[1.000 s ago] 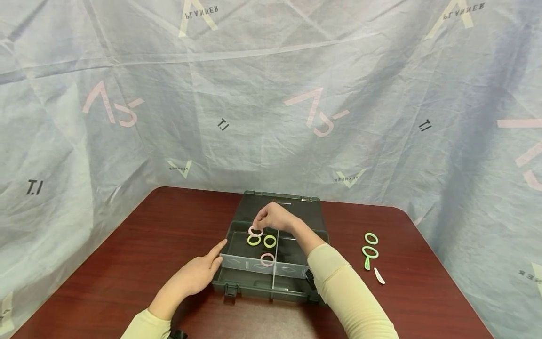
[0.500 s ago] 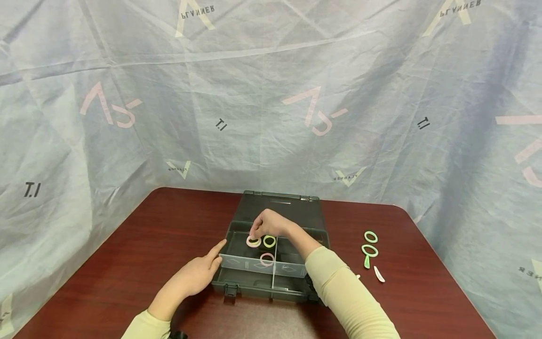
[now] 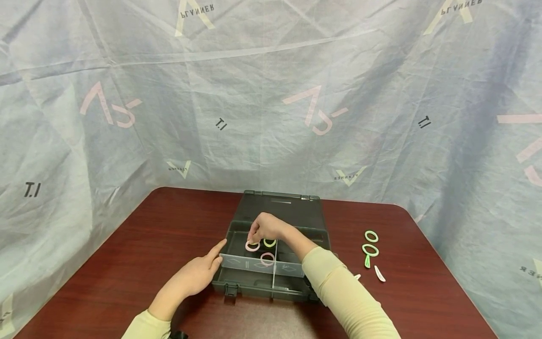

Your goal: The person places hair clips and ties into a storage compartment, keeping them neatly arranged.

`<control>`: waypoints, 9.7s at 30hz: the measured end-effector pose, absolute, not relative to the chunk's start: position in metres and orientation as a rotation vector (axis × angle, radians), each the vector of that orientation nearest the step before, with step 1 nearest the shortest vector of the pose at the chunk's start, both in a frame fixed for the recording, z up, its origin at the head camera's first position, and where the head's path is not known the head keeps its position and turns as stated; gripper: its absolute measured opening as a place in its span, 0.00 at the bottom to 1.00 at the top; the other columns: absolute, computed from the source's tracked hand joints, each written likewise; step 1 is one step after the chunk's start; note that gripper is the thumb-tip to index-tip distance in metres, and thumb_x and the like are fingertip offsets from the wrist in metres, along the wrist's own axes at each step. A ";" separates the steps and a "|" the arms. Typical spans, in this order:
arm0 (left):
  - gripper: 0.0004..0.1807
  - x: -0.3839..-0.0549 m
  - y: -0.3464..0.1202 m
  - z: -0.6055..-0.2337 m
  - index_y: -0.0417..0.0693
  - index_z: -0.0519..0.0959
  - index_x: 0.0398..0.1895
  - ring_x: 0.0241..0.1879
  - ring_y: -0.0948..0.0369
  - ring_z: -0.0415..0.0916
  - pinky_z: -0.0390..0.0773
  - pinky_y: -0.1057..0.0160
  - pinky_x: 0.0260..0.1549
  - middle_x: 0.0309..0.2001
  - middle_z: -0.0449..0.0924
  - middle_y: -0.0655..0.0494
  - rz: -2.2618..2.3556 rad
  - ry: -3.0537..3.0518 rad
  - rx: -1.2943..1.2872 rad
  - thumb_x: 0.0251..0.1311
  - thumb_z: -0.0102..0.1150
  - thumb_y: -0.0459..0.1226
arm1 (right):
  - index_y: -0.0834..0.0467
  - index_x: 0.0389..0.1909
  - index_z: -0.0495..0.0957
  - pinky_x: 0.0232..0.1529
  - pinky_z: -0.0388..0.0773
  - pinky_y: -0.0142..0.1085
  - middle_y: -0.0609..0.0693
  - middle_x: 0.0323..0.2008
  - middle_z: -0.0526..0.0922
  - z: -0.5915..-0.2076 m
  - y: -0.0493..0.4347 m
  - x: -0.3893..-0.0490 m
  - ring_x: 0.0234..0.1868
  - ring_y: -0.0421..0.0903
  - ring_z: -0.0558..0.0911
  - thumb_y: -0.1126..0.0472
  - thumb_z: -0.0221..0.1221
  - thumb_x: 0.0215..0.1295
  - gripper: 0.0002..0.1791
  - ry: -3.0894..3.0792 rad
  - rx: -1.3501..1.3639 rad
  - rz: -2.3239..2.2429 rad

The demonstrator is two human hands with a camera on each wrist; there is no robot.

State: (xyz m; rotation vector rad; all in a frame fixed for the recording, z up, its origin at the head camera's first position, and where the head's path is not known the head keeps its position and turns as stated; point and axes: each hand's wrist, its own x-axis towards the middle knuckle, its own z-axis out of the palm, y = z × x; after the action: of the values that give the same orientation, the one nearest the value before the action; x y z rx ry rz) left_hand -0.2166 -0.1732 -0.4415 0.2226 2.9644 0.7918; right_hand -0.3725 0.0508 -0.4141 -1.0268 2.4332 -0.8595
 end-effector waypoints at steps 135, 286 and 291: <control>0.28 -0.216 -0.174 -0.439 0.58 0.57 0.80 0.56 0.38 0.78 0.66 0.18 0.42 0.52 0.82 0.37 0.751 3.000 0.202 0.80 0.43 0.44 | 0.72 0.32 0.86 0.31 0.73 0.39 0.54 0.26 0.84 -0.450 0.383 -0.372 0.31 0.48 0.77 0.59 0.67 0.60 0.16 2.987 0.161 -0.995; 0.28 -0.214 -0.174 -0.435 0.60 0.55 0.80 0.64 0.38 0.72 0.62 0.17 0.47 0.58 0.79 0.36 0.798 2.937 0.164 0.81 0.42 0.45 | 0.55 0.32 0.90 0.47 0.81 0.42 0.46 0.37 0.88 -0.415 0.023 -0.379 0.41 0.41 0.84 0.62 0.68 0.65 0.05 2.626 -0.857 -1.056; 0.28 -0.214 -0.174 -0.435 0.60 0.55 0.80 0.64 0.38 0.71 0.62 0.17 0.46 0.58 0.79 0.36 0.798 2.933 0.171 0.81 0.42 0.46 | 0.55 0.30 0.90 0.41 0.81 0.40 0.45 0.34 0.88 -0.420 0.016 -0.376 0.36 0.40 0.83 0.62 0.69 0.64 0.04 2.659 -0.840 -1.011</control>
State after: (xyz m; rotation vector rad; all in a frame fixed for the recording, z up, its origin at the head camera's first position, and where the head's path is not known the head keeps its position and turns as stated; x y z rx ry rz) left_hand -0.2139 -0.1741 -0.4355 0.1714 2.9327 0.7981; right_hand -0.3759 0.0156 -0.4202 -0.8395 2.6588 -1.0113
